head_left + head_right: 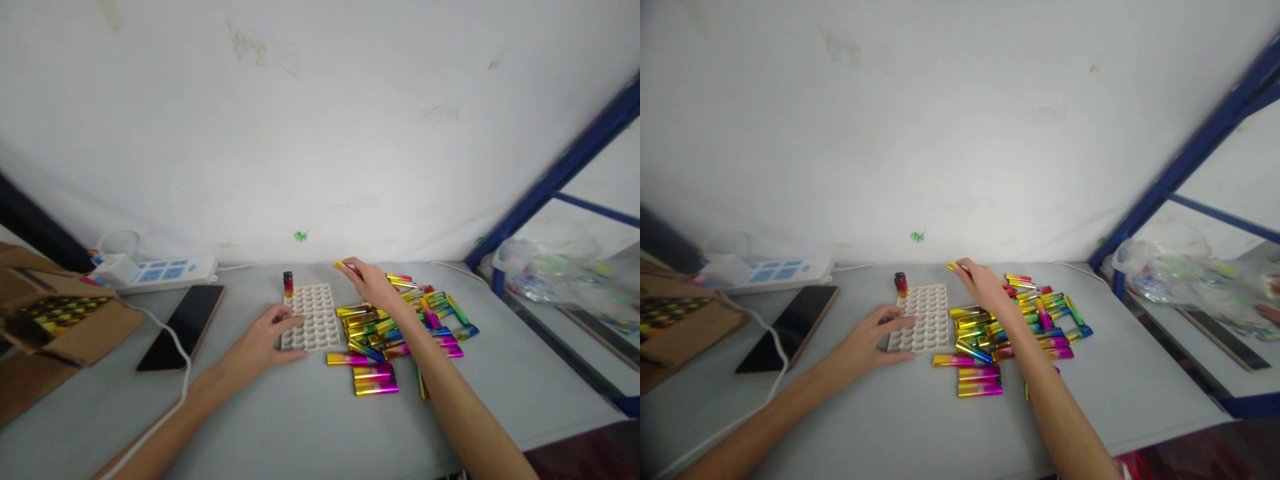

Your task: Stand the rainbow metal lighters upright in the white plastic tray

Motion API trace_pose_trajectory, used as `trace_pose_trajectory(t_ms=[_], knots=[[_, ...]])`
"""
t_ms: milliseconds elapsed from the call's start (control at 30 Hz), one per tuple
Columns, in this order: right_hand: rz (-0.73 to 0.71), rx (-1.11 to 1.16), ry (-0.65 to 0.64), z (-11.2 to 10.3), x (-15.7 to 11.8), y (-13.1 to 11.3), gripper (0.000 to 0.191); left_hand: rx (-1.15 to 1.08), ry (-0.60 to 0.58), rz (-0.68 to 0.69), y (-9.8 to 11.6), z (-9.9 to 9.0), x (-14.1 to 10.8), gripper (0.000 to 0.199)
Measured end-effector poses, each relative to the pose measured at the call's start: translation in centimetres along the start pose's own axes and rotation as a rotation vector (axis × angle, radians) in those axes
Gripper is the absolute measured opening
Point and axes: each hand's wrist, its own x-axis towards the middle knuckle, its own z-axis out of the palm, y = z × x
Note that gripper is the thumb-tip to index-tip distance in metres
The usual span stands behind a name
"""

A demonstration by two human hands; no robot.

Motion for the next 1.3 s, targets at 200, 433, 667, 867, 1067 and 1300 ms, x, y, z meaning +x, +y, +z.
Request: trace_pose_trajectory(t_ms=[200,433,667,867,1067,1300], knots=[[0.042,0.357,0.068,2.7,-1.0,-3.2,0.038,-0.016,0.002,0.011,0.2,-0.1,0.0,0.056],[0.202,0.682,0.046,5.0,-2.7,-3.9,0.049,0.002,0.001,0.006,0.2,-0.2,0.1,0.056],[0.242,0.949,-0.08,5.6,-3.3,-5.3,0.05,-0.013,0.01,0.014,0.2,-0.3,0.2,0.055],[0.317,0.831,0.104,6.8,-3.3,-5.3,0.053,-0.007,-0.003,0.009,0.5,-0.4,0.1,0.055],[0.334,0.506,0.204,6.9,-3.4,-4.8,0.041,-0.006,0.019,0.032,0.6,-0.3,-0.1,0.053],[0.289,0.447,0.181,6.2,-3.8,-5.4,0.04,0.018,0.045,0.031,0.5,0.2,-0.3,0.054]])
